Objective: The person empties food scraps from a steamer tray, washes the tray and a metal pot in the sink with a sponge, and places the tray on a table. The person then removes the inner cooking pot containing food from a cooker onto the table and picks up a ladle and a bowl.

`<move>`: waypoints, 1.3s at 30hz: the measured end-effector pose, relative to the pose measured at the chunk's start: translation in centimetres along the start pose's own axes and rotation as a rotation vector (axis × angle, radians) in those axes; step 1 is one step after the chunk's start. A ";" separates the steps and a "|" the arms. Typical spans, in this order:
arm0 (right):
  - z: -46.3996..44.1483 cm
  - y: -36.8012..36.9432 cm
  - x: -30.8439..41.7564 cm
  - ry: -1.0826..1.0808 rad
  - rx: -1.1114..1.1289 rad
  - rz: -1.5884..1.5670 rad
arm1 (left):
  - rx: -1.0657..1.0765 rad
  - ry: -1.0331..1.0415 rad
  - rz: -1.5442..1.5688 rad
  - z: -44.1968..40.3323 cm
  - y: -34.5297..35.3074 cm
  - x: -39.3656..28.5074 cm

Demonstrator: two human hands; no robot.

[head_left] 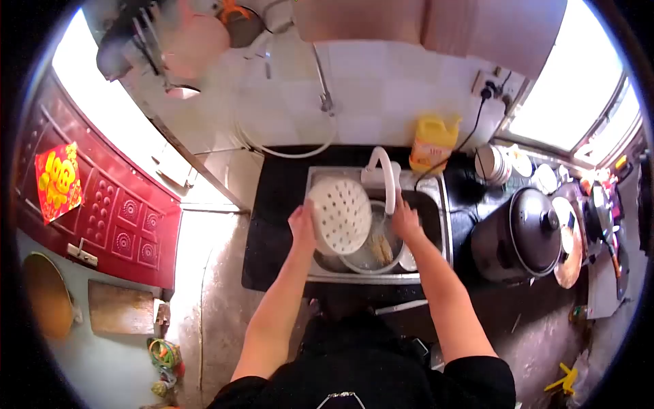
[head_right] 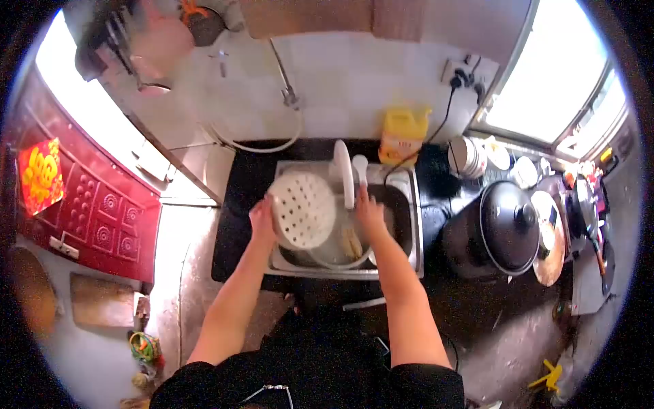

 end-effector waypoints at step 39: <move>0.8 6.0 21.1 0.694 0.476 -1.487 | 0.514 1.635 -0.962 7.7 -9.6 -10.6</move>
Point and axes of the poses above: each hand's wrist, its own z-axis away from the middle knuckle, its own y-axis out of the palm, x = y × z, the point moved 9 cm from there along -z, towards the middle knuckle, and after that the axes turned 15 degrees about -x, right-handed, at the moved point
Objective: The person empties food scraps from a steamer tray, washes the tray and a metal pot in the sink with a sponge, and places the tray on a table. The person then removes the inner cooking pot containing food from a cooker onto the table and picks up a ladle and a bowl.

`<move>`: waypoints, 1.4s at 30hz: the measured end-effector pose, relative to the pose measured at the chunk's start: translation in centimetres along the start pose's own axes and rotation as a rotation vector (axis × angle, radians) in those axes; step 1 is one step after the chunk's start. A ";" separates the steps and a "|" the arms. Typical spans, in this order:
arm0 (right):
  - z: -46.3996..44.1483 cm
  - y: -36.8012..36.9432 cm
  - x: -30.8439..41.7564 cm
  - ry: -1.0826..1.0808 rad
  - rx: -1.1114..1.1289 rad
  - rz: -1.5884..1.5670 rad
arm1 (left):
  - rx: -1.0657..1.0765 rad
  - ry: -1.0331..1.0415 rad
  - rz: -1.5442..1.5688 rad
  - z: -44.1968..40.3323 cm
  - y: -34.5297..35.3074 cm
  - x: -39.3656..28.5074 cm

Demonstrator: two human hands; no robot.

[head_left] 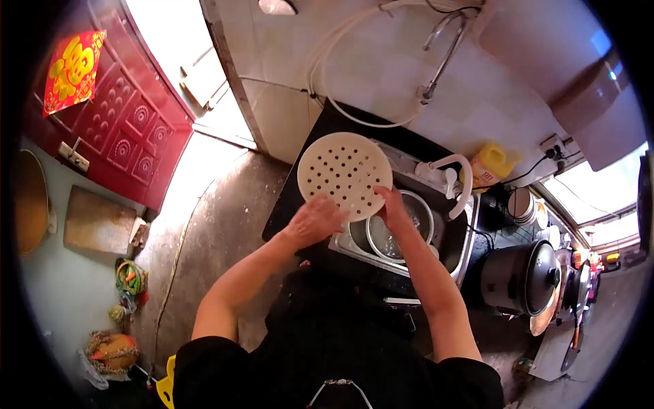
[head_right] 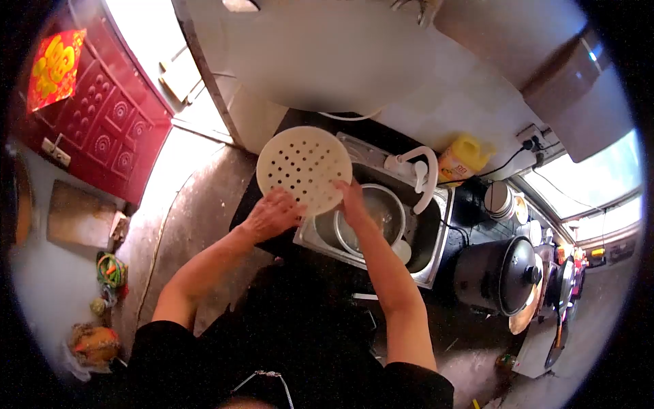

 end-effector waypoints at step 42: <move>32.7 15.4 -8.4 -0.374 0.610 0.107 | -1.425 -1.709 0.525 27.5 -20.6 -21.4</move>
Point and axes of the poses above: each hand's wrist, its own z-axis away from the middle knuckle, its own y-axis out of the palm, x = y × z, the point moved 9 cm from there along -z, towards the middle knuckle, and after that the axes turned 15 degrees about -x, right-handed, at the moved point
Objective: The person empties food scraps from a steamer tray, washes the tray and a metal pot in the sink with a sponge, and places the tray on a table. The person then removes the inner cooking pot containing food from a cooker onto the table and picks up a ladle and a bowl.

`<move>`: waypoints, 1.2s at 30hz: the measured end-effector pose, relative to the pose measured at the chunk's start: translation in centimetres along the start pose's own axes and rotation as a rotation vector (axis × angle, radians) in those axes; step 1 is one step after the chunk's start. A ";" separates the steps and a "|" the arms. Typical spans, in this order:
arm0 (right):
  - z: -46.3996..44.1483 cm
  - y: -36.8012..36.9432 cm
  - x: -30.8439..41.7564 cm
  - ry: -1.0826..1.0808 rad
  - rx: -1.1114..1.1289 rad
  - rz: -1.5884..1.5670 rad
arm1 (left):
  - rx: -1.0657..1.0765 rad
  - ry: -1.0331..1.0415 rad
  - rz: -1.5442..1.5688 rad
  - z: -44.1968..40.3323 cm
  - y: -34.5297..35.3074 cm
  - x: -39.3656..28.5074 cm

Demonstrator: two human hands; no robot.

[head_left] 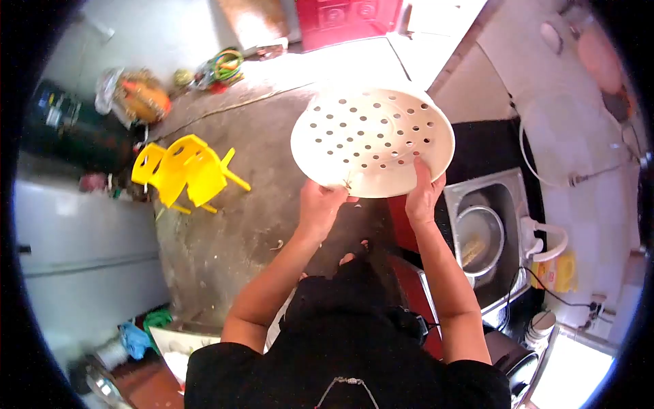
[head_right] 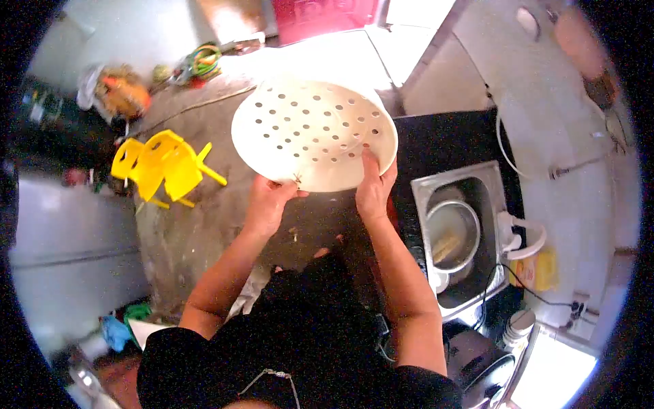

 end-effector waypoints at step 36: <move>47.2 19.7 -27.9 -0.305 2.022 0.847 | -2.285 0.057 1.180 59.2 -61.3 32.5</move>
Point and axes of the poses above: each hand's wrist, its own z-axis away from the middle knuckle, its own y-axis out of the palm, x = y × z, the point moved 9 cm from there along -z, towards the middle knuckle, and after that the axes turned 15 degrees about -x, right-handed, at the moved point
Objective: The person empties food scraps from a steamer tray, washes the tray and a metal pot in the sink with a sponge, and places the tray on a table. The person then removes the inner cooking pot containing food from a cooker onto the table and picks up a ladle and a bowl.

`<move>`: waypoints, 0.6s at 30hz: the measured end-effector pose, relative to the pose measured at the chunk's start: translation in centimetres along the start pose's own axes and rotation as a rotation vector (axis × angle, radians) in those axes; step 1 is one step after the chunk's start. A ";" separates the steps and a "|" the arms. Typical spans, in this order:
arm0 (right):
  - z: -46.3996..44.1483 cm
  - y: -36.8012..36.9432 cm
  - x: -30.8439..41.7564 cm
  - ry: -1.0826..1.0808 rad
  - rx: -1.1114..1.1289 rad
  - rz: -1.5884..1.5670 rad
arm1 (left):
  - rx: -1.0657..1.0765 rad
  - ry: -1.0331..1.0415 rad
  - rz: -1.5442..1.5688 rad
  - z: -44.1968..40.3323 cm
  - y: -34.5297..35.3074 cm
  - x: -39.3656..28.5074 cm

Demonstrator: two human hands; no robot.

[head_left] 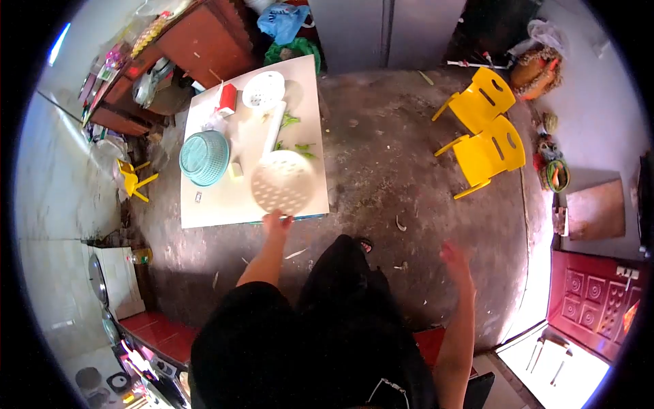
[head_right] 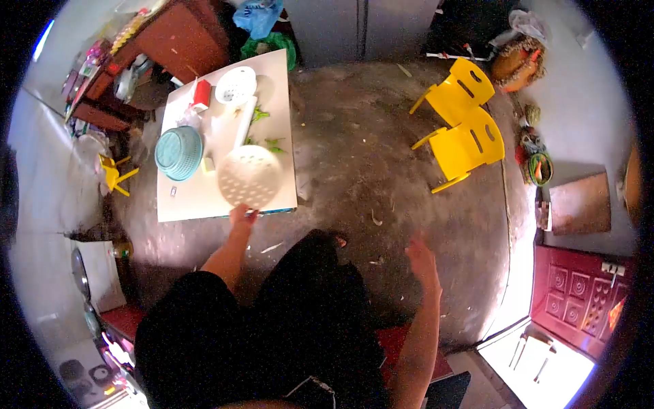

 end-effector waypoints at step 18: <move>2.7 0.5 3.0 0.042 0.027 0.080 | -0.128 1.358 -1.573 4.5 1.3 -6.7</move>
Point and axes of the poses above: each hand's wrist, its own z-axis away from the middle knuckle, its own y-axis out of the palm, x = y × z, the point moved 9 cm from there along -z, towards the middle knuckle, and after that the axes turned 15 degrees about -x, right-handed, at the moved point
